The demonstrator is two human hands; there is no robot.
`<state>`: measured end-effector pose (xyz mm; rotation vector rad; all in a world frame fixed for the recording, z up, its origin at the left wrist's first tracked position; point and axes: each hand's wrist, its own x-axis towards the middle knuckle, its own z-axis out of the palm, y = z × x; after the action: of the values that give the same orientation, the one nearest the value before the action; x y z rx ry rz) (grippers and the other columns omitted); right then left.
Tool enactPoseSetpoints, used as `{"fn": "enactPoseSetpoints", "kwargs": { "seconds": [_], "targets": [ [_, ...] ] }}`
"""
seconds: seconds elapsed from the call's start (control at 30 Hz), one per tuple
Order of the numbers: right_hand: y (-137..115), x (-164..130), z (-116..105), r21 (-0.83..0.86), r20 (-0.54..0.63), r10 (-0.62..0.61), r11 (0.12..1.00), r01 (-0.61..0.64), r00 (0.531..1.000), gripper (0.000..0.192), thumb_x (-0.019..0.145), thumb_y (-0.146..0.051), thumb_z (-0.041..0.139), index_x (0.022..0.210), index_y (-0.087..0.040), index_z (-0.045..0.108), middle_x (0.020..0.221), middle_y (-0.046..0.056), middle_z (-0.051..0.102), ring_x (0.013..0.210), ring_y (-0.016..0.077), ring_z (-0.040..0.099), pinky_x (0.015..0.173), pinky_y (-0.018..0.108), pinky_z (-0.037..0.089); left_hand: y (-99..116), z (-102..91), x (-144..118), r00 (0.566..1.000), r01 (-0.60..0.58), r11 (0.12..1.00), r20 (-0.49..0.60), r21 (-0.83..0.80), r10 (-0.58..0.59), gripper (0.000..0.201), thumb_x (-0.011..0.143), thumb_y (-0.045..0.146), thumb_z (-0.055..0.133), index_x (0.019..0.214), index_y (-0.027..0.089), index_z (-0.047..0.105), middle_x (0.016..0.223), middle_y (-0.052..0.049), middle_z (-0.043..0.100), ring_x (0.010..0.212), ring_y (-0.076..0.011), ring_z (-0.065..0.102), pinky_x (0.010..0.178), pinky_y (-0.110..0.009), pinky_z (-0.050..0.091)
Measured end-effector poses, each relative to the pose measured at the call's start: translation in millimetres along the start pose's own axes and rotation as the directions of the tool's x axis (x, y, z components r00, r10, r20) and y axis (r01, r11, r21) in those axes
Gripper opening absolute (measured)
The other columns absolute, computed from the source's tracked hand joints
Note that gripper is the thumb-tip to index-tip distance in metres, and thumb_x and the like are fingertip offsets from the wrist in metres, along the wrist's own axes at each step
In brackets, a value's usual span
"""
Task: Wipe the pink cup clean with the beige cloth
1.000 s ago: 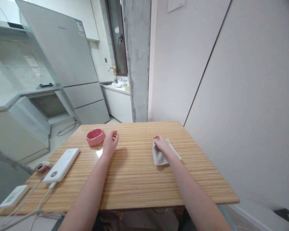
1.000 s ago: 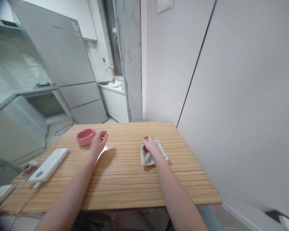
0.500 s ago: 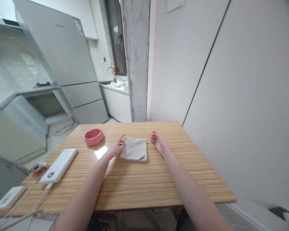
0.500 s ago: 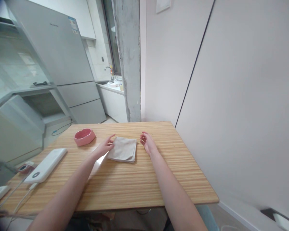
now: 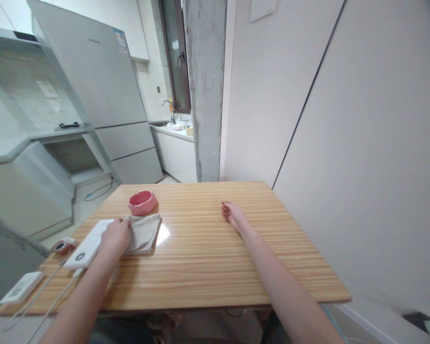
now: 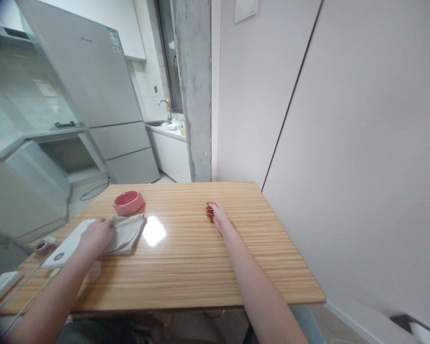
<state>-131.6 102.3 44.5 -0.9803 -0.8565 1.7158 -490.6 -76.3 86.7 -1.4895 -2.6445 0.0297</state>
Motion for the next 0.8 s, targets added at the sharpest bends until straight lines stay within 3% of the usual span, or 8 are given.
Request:
{"fn": "enactPoseSetpoints", "kwargs": {
  "seconds": [0.13, 0.27, 0.4, 0.5, 0.63, 0.73, 0.8],
  "targets": [
    [1, 2, -2, -0.029, 0.002, -0.017, 0.999, 0.017, 1.000, 0.011, 0.067, -0.027, 0.065, 0.075, -0.021, 0.060, 0.060, -0.002, 0.061, 0.053, 0.0102, 0.056, 0.051, 0.021, 0.042, 10, -5.2, -2, 1.000, -0.014, 0.998, -0.021, 0.064, 0.015, 0.041, 0.083, 0.013, 0.029, 0.108, 0.010, 0.061, 0.104, -0.020, 0.058, 0.097, -0.0352, 0.056, 0.072, -0.042, 0.045],
    [3, 5, -1, -0.061, 0.003, -0.036, 0.998, 0.036, 0.999, 0.013, 0.066, -0.029, 0.066, 0.073, -0.021, 0.059, 0.059, -0.002, 0.061, 0.053, 0.0105, 0.057, 0.050, 0.021, 0.042, 38, -17.7, -12, 0.980, -0.096, 0.989, -0.161, 0.111, 0.113, 0.034, 0.082, 0.012, 0.033, 0.102, 0.010, 0.061, 0.120, -0.021, 0.053, 0.110, -0.0347, 0.051, 0.083, -0.045, 0.042],
    [5, 6, 1, -0.096, 0.020, -0.062, 0.993, 0.063, 0.998, 0.015, 0.065, -0.031, 0.067, 0.073, -0.020, 0.059, 0.057, -0.003, 0.060, 0.053, 0.0105, 0.057, 0.050, 0.020, 0.041, 96, -21.5, -26, 0.910, -0.340, 0.940, -0.262, -0.026, 0.322, 0.026, 0.086, 0.018, 0.037, 0.100, 0.014, 0.059, 0.115, -0.015, 0.058, 0.106, -0.0272, 0.053, 0.091, -0.039, 0.039],
    [8, 6, 4, -0.117, 0.042, -0.080, 0.989, 0.085, 0.996, 0.017, 0.064, -0.031, 0.069, 0.072, -0.020, 0.059, 0.059, -0.003, 0.061, 0.055, 0.0108, 0.059, 0.052, 0.020, 0.043, 151, -18.6, -34, 0.889, -0.447, 0.859, -0.224, -0.248, 0.399, 0.024, 0.088, 0.019, 0.037, 0.102, 0.016, 0.056, 0.100, -0.011, 0.064, 0.090, -0.0215, 0.060, 0.080, -0.032, 0.042],
    [12, 5, 10, -0.124, 0.067, -0.097, 0.987, 0.105, 0.993, 0.017, 0.063, -0.031, 0.071, 0.072, -0.021, 0.060, 0.069, -0.001, 0.066, 0.064, 0.0110, 0.062, 0.061, 0.022, 0.048, 218, -20.3, -28, 0.833, -0.518, 0.701, -0.101, -0.490, 0.545, 0.019, 0.087, 0.023, 0.042, 0.085, 0.019, 0.061, 0.080, -0.006, 0.066, 0.073, -0.0180, 0.060, 0.066, -0.028, 0.042],
    [13, 5, 11, -0.167, 0.123, -0.155, 0.970, 0.174, 0.980, 0.018, 0.067, -0.035, 0.069, 0.076, -0.021, 0.062, 0.077, 0.000, 0.068, 0.076, 0.0132, 0.064, 0.069, 0.025, 0.049, 256, -19.3, -10, 0.774, -0.554, 0.550, -0.143, -0.625, 0.616, 0.020, 0.083, 0.016, 0.045, 0.088, 0.017, 0.065, 0.081, -0.007, 0.068, 0.074, -0.0173, 0.061, 0.070, -0.028, 0.044],
    [15, 6, 10, -0.222, 0.168, -0.237, 0.936, 0.271, 0.957, 0.018, 0.070, -0.038, 0.066, 0.079, -0.022, 0.063, 0.082, 0.001, 0.069, 0.085, 0.0155, 0.063, 0.077, 0.028, 0.050, 271, -12.2, 2, 0.767, -0.552, 0.492, -0.178, -0.673, 0.617, 0.023, 0.078, 0.010, 0.048, 0.090, 0.015, 0.066, 0.085, -0.008, 0.069, 0.078, -0.0183, 0.062, 0.075, -0.030, 0.046]
  ]
}}
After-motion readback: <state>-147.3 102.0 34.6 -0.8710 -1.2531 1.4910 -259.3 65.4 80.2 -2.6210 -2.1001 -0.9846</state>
